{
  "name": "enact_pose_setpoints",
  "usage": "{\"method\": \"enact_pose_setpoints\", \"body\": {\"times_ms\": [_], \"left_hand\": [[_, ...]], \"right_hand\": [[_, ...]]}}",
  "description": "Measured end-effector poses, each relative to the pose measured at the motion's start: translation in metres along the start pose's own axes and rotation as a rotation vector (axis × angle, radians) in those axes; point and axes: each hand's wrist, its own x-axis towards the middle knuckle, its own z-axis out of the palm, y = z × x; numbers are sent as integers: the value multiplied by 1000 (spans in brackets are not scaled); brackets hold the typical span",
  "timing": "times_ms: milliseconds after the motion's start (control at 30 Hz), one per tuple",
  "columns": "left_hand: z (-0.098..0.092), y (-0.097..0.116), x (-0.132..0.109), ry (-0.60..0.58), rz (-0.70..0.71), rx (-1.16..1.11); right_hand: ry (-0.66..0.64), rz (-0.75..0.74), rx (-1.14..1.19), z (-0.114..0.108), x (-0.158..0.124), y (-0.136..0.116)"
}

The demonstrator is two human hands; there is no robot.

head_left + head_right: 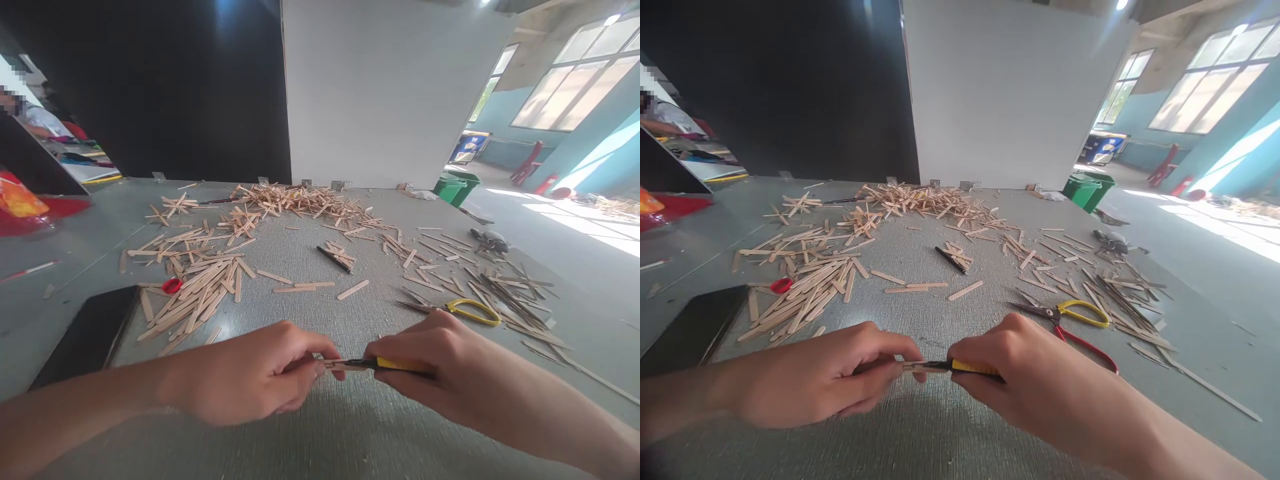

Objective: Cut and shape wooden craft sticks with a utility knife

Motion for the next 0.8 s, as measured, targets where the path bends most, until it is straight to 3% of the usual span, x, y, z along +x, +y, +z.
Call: {"method": "enact_pose_setpoints", "body": {"times_ms": [233,533,800], "left_hand": [[3,-15,5,-20,69,53],[4,-16,8,89,-102,-114],[3,-16,10,166,-74,-33]], "right_hand": [[21,-46,-155,7,-4,-6],[87,-164,-447,21,-12,-2],[139,-227,-569,23,-7,-5]]}}
